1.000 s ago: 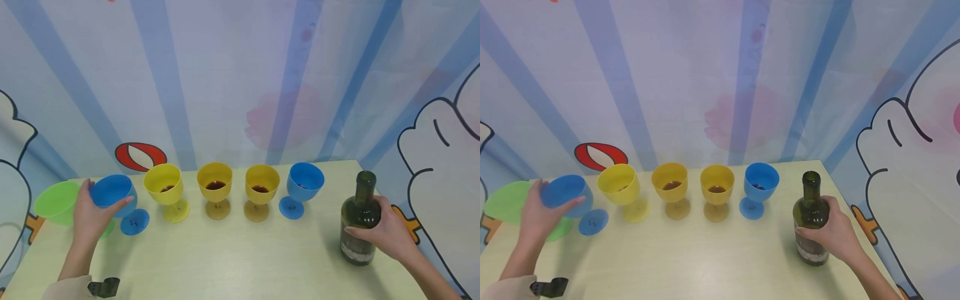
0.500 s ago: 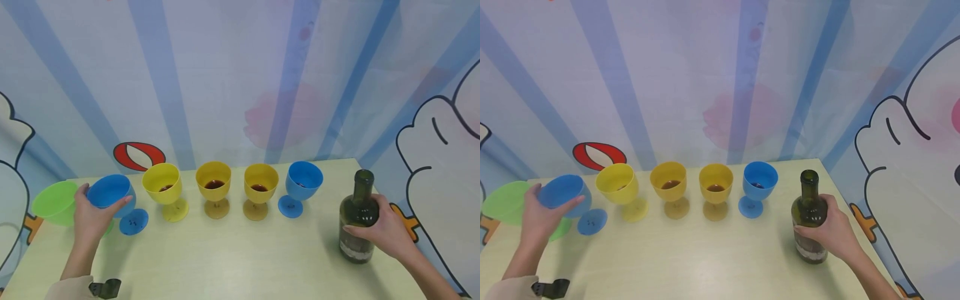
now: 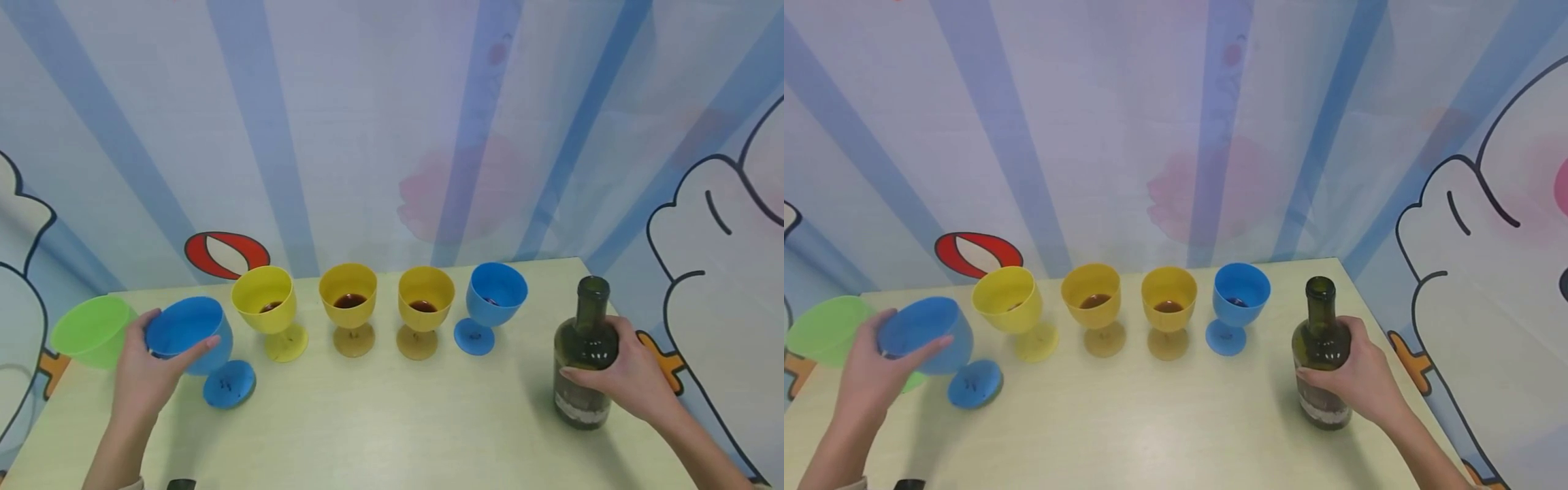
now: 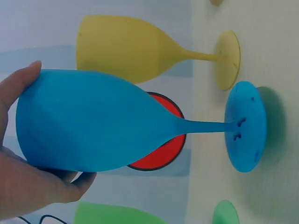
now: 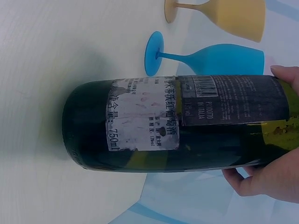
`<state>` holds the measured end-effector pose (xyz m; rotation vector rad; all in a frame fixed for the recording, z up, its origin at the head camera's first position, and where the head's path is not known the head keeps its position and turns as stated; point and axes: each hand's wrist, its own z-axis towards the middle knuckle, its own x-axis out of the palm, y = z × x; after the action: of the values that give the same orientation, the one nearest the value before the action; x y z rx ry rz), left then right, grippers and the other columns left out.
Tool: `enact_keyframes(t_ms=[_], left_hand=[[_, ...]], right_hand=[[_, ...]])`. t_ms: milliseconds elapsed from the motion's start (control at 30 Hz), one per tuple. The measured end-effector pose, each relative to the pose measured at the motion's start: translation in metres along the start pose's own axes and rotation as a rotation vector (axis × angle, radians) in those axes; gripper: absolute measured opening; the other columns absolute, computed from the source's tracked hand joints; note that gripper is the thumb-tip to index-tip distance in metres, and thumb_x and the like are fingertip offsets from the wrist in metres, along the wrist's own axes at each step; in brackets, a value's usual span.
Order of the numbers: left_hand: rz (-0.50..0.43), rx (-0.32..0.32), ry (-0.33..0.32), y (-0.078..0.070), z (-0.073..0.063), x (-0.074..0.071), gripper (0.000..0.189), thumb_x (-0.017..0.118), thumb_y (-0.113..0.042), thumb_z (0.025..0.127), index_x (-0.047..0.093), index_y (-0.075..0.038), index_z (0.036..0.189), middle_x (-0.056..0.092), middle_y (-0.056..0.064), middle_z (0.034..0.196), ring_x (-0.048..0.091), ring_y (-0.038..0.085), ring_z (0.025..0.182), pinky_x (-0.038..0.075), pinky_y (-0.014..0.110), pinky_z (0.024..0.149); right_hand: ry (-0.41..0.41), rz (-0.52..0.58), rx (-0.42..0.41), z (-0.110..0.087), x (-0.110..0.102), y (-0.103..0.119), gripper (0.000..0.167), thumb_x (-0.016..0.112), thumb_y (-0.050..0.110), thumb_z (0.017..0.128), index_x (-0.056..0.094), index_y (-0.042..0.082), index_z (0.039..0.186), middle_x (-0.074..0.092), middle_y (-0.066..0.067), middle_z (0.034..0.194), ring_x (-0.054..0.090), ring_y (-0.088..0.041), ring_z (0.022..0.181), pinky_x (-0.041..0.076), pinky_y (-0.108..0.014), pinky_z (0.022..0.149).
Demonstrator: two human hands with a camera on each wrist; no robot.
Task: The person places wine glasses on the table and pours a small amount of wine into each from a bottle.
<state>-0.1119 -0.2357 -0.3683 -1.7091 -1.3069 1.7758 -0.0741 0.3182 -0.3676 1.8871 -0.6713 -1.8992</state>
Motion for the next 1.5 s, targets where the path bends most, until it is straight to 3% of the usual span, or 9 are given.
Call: enact_keyframes(t_ms=[167, 400, 633, 967, 1333, 1500], left_hand=[[0.043, 0.01, 0.034, -0.013, -0.017, 0.001, 0.105, 0.067, -0.051, 0.076, 0.002, -0.008, 0.147, 0.009, 0.026, 0.147, 0.017, 0.05, 0.127, 0.034, 0.065, 0.088], [0.037, 0.121, 0.116, -0.033, -0.039, 0.007, 0.105, 0.072, -0.047, 0.074, 0.006, -0.01, 0.147, 0.017, 0.027, 0.144, 0.024, 0.051, 0.123, 0.04, 0.062, 0.085], [0.046, 0.199, 0.221, -0.053, -0.054, 0.024, 0.105, 0.074, -0.047, 0.072, 0.008, -0.011, 0.146, 0.02, 0.025, 0.144, 0.025, 0.049, 0.124, 0.04, 0.06, 0.086], [0.013, 0.244, 0.324, -0.073, -0.063, 0.055, 0.1, 0.076, -0.046, 0.069, 0.017, -0.016, 0.143, 0.028, 0.019, 0.14, 0.028, 0.043, 0.123, 0.045, 0.055, 0.084], [-0.055, 0.294, 0.375, -0.08, -0.066, 0.088, 0.094, 0.079, -0.042, 0.066, 0.026, -0.017, 0.139, 0.032, 0.012, 0.139, 0.029, 0.037, 0.125, 0.044, 0.054, 0.086], [-0.059, 0.285, 0.387, -0.082, -0.067, 0.099, 0.094, 0.08, -0.04, 0.066, 0.025, -0.019, 0.14, 0.032, 0.012, 0.14, 0.029, 0.036, 0.125, 0.045, 0.053, 0.085]], right_hand=[[0.005, 0.002, -0.004, 0.0, 0.001, 0.0, 0.096, 0.078, 0.037, 0.069, 0.022, -0.01, 0.131, 0.042, -0.032, 0.117, 0.049, -0.05, 0.099, 0.046, -0.057, 0.071], [0.0, -0.006, 0.002, -0.001, 0.001, 0.0, 0.097, 0.079, 0.037, 0.068, 0.022, -0.01, 0.131, 0.042, -0.033, 0.117, 0.049, -0.051, 0.099, 0.045, -0.059, 0.072], [-0.002, -0.005, -0.005, -0.001, 0.002, 0.0, 0.097, 0.079, 0.037, 0.068, 0.022, -0.01, 0.131, 0.042, -0.033, 0.117, 0.049, -0.05, 0.099, 0.045, -0.058, 0.072], [-0.031, -0.001, -0.057, -0.001, 0.007, 0.004, 0.094, 0.081, 0.034, 0.067, 0.026, -0.01, 0.13, 0.044, -0.031, 0.115, 0.052, -0.048, 0.097, 0.047, -0.056, 0.073], [-0.063, -0.033, -0.095, -0.001, 0.013, 0.007, 0.093, 0.083, 0.028, 0.064, 0.027, -0.01, 0.128, 0.05, -0.035, 0.109, 0.055, -0.047, 0.09, 0.049, -0.054, 0.069], [-0.067, -0.027, -0.097, -0.002, 0.014, 0.009, 0.092, 0.083, 0.028, 0.063, 0.028, -0.009, 0.127, 0.05, -0.035, 0.108, 0.055, -0.047, 0.09, 0.048, -0.054, 0.07]])
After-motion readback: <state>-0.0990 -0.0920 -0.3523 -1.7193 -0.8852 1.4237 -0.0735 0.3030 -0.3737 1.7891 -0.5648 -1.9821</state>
